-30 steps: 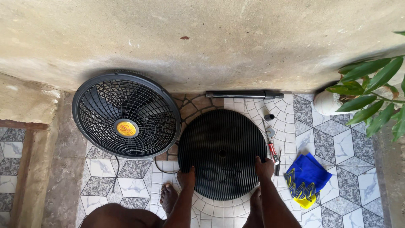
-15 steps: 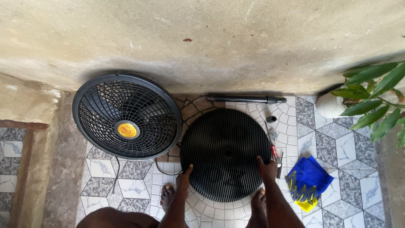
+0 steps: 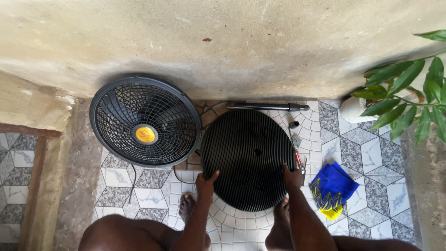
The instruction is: The person assembles a black electric fan by attaching the front grille, inserting the fan blade, and securing the rear grille. The person works on the floor, handling the fan components and tools to complete the assembly.
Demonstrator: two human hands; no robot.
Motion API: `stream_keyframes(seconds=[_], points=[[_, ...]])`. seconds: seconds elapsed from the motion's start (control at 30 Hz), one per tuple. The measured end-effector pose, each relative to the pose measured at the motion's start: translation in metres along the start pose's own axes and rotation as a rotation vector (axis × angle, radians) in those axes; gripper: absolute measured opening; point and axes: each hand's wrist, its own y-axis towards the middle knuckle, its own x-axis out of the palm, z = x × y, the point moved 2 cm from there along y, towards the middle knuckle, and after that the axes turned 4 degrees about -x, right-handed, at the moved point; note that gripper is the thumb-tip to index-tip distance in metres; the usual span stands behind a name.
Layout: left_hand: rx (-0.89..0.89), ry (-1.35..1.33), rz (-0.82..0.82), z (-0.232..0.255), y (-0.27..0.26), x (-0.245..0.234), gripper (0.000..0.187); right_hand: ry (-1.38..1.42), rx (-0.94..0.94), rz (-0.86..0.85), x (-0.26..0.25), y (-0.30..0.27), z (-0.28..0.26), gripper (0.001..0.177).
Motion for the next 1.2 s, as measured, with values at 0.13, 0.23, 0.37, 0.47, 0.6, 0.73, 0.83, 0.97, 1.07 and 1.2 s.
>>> stream_keyframes(seconds=[0.13,0.23,0.37,0.47,0.6,0.73,0.83,0.97,1.07,1.2], points=[[0.093,-0.098,-0.087,0.032,-0.023,0.012,0.035,-0.041,-0.008,-0.008,-0.005,-0.011,0.002,0.073],[0.144,-0.043,-0.105,0.065,-0.038,0.022,0.033,-0.002,-0.002,-0.034,-0.008,-0.02,0.004,0.072],[0.283,0.067,-0.124,0.111,-0.048,0.038,0.032,0.056,-0.022,-0.129,-0.003,-0.032,0.003,0.071],[0.411,0.152,-0.155,0.147,-0.052,0.05,0.033,0.316,0.064,-0.222,0.01,-0.044,-0.006,0.065],[0.586,0.341,-0.191,0.193,-0.06,0.072,0.034,0.463,-0.009,-0.309,0.013,-0.054,-0.038,0.058],[0.586,0.5,-0.184,0.225,-0.075,0.084,0.036,0.596,-0.129,-0.242,-0.003,-0.068,-0.082,0.045],[0.607,0.583,-0.199,0.24,-0.086,0.09,0.038,0.678,-0.196,-0.231,-0.02,-0.071,-0.113,0.039],[0.777,0.64,-0.229,0.252,-0.095,0.098,0.042,0.815,-0.197,-0.265,-0.03,-0.069,-0.133,0.039],[0.856,0.633,-0.303,0.259,-0.099,0.107,0.042,0.895,-0.167,-0.291,-0.031,-0.066,-0.137,0.041],[0.82,0.714,-0.434,0.27,-0.095,0.124,0.041,0.986,-0.141,-0.313,-0.033,-0.062,-0.141,0.05]])
